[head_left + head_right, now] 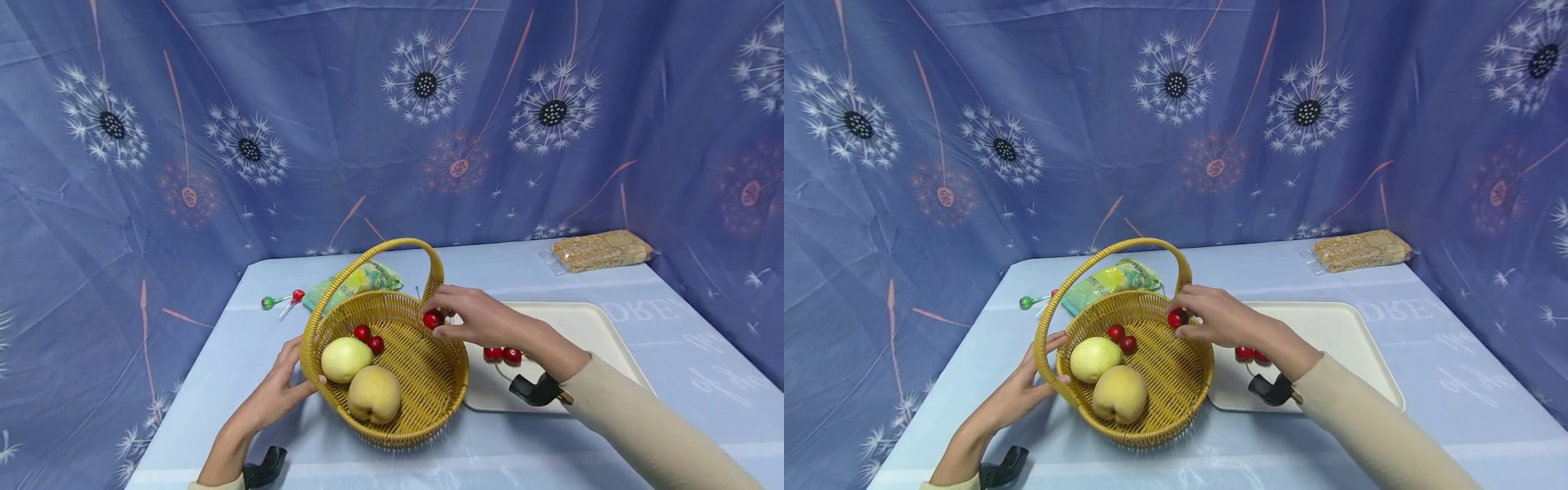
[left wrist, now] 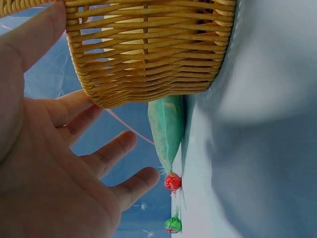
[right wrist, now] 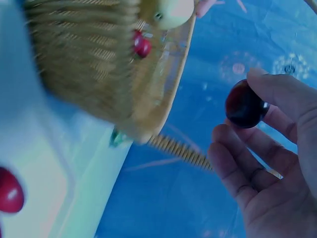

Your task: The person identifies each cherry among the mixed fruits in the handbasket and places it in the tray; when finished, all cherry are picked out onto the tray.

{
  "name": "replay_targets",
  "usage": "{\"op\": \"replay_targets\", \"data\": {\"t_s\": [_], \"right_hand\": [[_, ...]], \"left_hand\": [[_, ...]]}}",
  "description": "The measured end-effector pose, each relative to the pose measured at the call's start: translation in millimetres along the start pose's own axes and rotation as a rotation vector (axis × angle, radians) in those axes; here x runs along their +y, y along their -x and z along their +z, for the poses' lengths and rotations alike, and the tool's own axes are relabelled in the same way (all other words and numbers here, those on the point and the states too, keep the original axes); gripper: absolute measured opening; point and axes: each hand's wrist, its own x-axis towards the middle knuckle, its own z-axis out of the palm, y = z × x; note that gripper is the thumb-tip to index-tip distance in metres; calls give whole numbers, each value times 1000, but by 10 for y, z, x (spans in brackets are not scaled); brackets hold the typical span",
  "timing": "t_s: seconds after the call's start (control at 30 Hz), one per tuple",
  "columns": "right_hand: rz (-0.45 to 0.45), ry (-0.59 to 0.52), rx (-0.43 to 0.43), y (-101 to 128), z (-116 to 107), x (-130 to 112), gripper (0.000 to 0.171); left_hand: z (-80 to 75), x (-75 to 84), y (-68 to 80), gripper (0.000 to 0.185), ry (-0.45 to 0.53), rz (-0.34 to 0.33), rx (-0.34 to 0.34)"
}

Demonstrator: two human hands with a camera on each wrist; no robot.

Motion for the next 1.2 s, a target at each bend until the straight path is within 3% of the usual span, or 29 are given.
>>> {"op": "replay_targets", "data": {"t_s": [0.23, 0.53, 0.87, 1.2], "right_hand": [[118, 1, 83, 396, -44, 273, 33], [237, 34, 160, 741, 109, 703, 33], [347, 23, 167, 888, 333, 1082, 32], [409, 0, 115, 935, 389, 1255, 31]], "left_hand": [[7, -2, 1, 72, -9, 1, 0], [8, -11, -1, 70, 14, 3, -3], [21, 2, -11, 69, 18, -4, 1], [24, 18, -2, 66, 7, -4, 3]]}}
